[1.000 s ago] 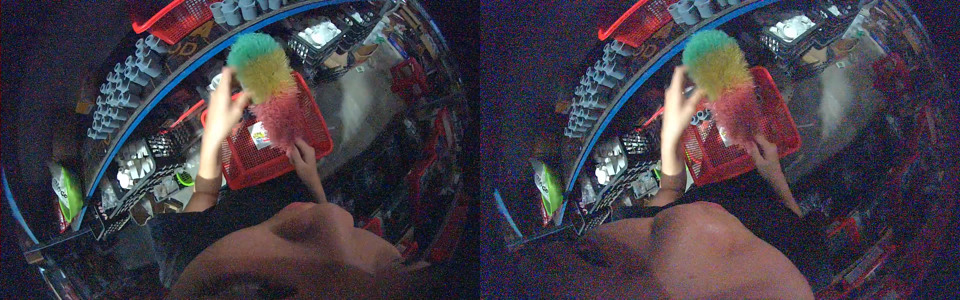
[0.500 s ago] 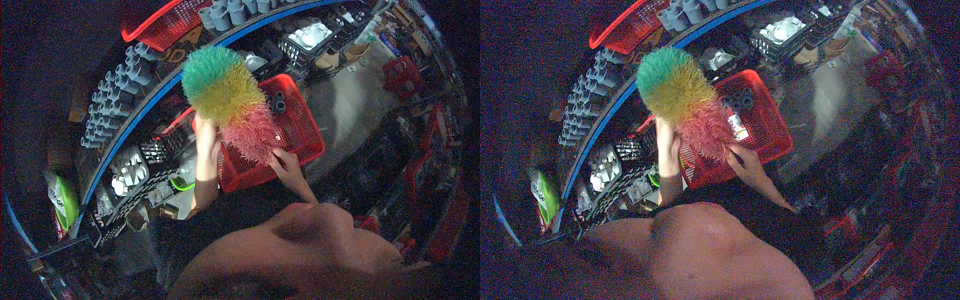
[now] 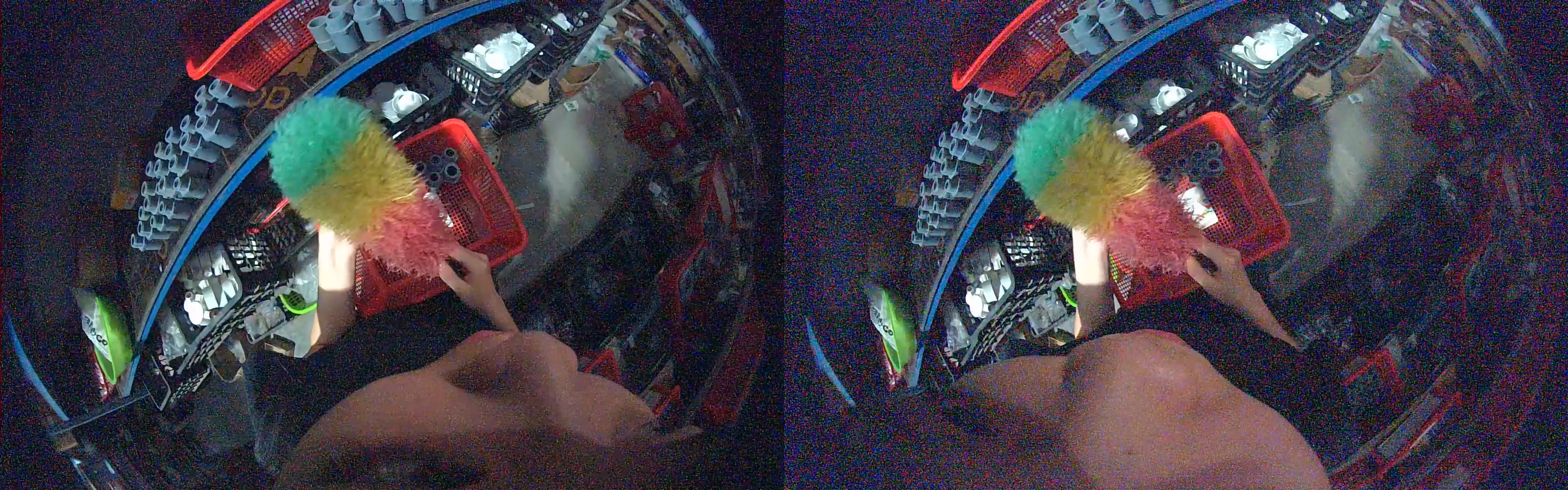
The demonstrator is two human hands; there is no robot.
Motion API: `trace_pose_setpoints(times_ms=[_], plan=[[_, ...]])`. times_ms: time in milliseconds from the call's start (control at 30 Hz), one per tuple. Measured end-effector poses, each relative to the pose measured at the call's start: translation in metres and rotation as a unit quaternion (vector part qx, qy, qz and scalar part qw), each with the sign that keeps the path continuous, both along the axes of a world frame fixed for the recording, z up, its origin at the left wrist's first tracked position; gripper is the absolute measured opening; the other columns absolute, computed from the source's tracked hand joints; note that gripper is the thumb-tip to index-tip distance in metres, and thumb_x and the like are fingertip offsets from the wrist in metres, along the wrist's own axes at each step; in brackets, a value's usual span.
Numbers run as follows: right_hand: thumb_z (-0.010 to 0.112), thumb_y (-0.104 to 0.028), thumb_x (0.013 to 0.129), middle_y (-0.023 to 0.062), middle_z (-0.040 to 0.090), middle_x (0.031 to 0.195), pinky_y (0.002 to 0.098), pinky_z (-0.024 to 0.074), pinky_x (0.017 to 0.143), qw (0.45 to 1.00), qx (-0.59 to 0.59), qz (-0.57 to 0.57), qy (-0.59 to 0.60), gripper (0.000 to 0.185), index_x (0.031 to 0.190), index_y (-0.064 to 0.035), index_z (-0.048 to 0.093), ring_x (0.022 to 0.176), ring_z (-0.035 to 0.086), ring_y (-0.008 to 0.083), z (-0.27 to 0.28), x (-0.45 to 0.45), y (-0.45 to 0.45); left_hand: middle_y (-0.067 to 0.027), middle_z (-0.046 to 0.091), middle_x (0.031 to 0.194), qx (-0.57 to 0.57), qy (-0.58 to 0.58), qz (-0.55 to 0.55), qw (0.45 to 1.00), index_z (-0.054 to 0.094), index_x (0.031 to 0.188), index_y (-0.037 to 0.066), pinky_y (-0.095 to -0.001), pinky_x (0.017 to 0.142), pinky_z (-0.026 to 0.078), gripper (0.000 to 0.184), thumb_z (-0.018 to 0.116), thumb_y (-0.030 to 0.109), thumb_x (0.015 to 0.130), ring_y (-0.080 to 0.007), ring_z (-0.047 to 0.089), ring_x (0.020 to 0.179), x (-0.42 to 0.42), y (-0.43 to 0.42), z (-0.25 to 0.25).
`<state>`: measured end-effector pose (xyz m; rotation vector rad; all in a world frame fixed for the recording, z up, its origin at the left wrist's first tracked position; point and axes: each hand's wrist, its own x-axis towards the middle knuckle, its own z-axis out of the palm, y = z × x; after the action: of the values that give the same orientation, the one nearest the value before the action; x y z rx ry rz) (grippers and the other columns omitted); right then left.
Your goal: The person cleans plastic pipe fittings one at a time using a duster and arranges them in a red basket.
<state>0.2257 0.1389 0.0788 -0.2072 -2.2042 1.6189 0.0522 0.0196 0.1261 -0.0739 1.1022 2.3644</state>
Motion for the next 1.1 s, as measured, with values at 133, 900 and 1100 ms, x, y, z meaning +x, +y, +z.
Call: trace_pose_setpoints(times_ms=[133,900,1100], plan=[[0.052,-0.008,0.076,0.0109,0.059,0.078,0.0265,0.0438,0.062,0.997,-0.060,-0.041,-0.006,0.019,0.091,0.0022,0.055,0.069,0.056,0.0128,0.006,-0.004,0.002,-0.0040,0.054,0.100,-0.150,-0.039,-0.099,0.983,0.044,0.112,0.007,-0.0283,0.073,0.045,0.027,0.043,0.015,0.086,-0.0142,0.052,0.088,0.028,0.006,0.007],[0.041,-0.012,0.085,-0.0035,0.042,0.060,0.0186,0.0283,0.043,0.949,-0.301,-0.004,-0.092,0.011,0.082,-0.0041,0.048,0.049,0.036,0.0030,-0.005,-0.013,-0.005,0.0014,0.046,0.084,-0.175,0.358,0.015,0.917,0.043,0.093,0.005,-0.0219,0.068,0.035,0.021,0.056,0.009,0.078,-0.0070,0.042,0.078,0.022,0.019,-0.018],[0.045,-0.011,0.083,-0.0064,0.040,0.062,0.0186,0.0292,0.046,0.974,-0.210,0.040,-0.080,0.016,0.096,-0.0039,0.050,0.052,0.035,0.0020,-0.017,-0.011,-0.022,-0.0022,0.048,0.095,-0.220,0.358,0.226,0.879,0.044,0.097,0.004,-0.0249,0.079,0.034,0.015,0.048,0.012,0.085,-0.0108,0.043,0.089,-0.011,0.012,-0.005]])
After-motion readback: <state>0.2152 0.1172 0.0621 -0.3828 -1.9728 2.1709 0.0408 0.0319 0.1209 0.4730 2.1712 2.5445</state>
